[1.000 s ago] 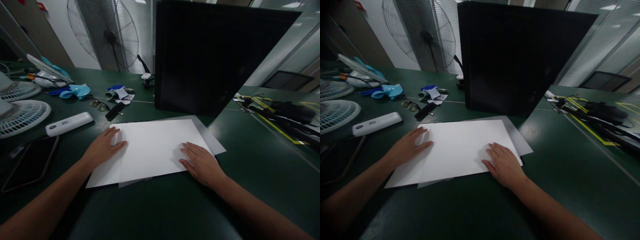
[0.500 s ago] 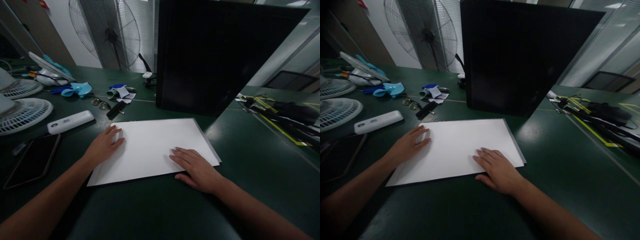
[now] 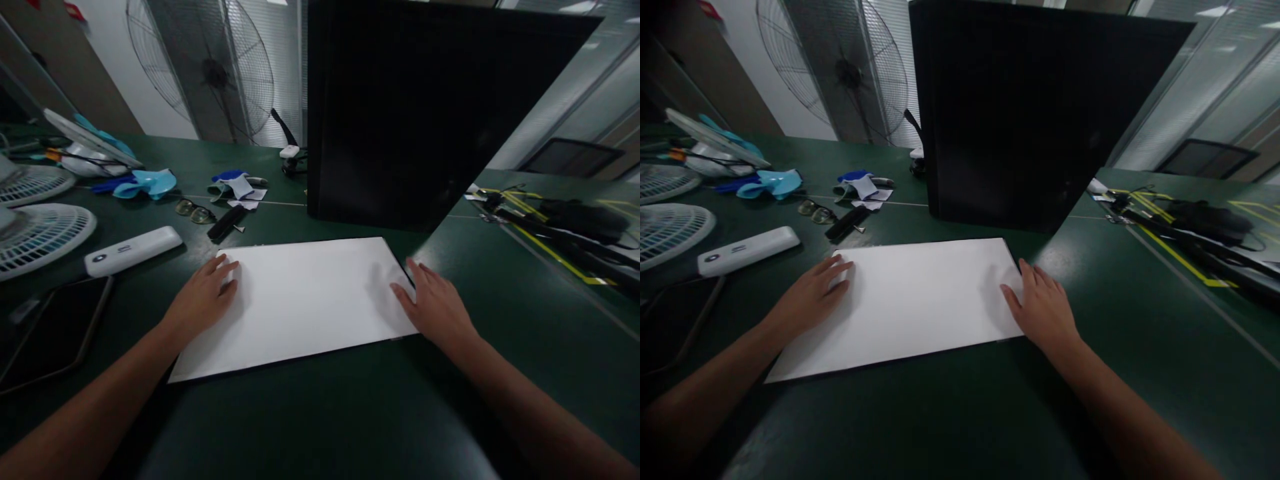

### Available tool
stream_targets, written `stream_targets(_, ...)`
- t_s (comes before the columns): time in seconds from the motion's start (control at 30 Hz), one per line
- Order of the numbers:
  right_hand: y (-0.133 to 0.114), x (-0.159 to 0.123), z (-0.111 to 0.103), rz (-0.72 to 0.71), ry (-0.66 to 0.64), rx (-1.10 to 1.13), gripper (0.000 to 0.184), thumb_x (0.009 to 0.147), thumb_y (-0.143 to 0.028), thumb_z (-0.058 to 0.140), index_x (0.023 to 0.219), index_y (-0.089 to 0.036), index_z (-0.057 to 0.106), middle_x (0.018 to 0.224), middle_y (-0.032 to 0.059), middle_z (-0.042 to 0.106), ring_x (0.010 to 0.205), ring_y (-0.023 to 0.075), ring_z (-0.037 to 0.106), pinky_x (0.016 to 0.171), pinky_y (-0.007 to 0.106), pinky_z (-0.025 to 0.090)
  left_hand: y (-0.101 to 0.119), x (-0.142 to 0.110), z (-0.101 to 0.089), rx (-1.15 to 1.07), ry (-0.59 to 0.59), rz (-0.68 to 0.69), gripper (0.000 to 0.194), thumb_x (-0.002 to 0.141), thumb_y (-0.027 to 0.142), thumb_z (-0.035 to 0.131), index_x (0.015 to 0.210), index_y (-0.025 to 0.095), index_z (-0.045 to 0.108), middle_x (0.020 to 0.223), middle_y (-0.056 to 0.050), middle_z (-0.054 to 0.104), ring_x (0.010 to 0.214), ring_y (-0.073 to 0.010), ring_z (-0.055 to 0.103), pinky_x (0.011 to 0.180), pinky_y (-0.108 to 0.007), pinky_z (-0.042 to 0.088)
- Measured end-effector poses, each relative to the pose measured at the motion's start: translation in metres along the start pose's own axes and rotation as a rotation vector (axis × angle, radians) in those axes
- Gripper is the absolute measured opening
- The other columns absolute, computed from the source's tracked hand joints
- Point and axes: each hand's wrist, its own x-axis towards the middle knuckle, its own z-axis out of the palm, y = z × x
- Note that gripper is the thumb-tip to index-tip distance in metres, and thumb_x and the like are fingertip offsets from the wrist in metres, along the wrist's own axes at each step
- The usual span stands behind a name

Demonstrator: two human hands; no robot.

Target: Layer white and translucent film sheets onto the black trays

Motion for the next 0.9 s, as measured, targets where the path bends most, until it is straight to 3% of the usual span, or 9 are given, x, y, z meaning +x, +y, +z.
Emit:
stream_targets(0.13,0.028,0.012,0.003,0.138,-0.050,0.085,0.087,0.104,-0.068,0.040,0.158,-0.001,0.045,0.150,0.0281,0.053,0.140,0.0450,0.052,0.121,0.069,0.038,0.000,0.001,0.005,-0.003,0.008,-0.024,0.064,0.108,0.046,0.037,0.155,0.005,0.052,0.171,-0.026,0.038,0.163,-0.0399,0.029,0.132,-0.057,0.028)
stream_targets(0.33,0.025,0.012,0.007,0.176,-0.098,0.319,0.077,0.103,-0.066,0.048,0.158,-0.013,0.050,0.158,0.0155,0.051,0.145,0.0358,0.050,0.129,0.060,0.033,0.000,0.002,0.010,0.000,-0.021,-0.054,0.068,0.108,0.047,0.034,0.159,0.005,0.045,0.174,-0.028,0.029,0.164,-0.0419,0.024,0.131,-0.061,0.027)
stream_targets(0.5,0.028,0.012,0.012,0.237,-0.060,0.541,0.075,0.099,-0.066,0.057,0.155,-0.017,0.053,0.160,0.0137,0.049,0.149,0.0334,0.046,0.131,0.060,0.029,-0.006,0.004,0.018,-0.020,0.032,-0.033,0.064,0.106,0.049,0.035,0.158,0.013,0.047,0.172,-0.022,0.037,0.163,-0.0419,0.027,0.131,-0.064,0.025)
stream_targets(0.63,0.033,0.016,0.011,0.311,-0.048,0.748,0.069,0.094,-0.058,0.063,0.149,-0.017,0.057,0.155,0.0150,0.055,0.144,0.0319,0.053,0.127,0.056,0.038,-0.011,0.004,0.023,-0.023,0.047,-0.018,0.066,0.107,0.052,0.034,0.158,0.013,0.047,0.172,-0.022,0.036,0.164,-0.0418,0.026,0.131,-0.063,0.023)
stream_targets(0.9,0.031,0.021,-0.010,0.341,-0.051,1.041,0.072,0.084,-0.051,0.057,0.148,-0.016,0.057,0.145,0.0166,0.063,0.139,0.0340,0.057,0.126,0.056,0.042,-0.011,0.003,0.025,-0.006,0.060,0.016,0.066,0.107,0.051,0.031,0.158,0.012,0.046,0.171,-0.023,0.038,0.164,-0.0425,0.024,0.132,-0.063,0.020)
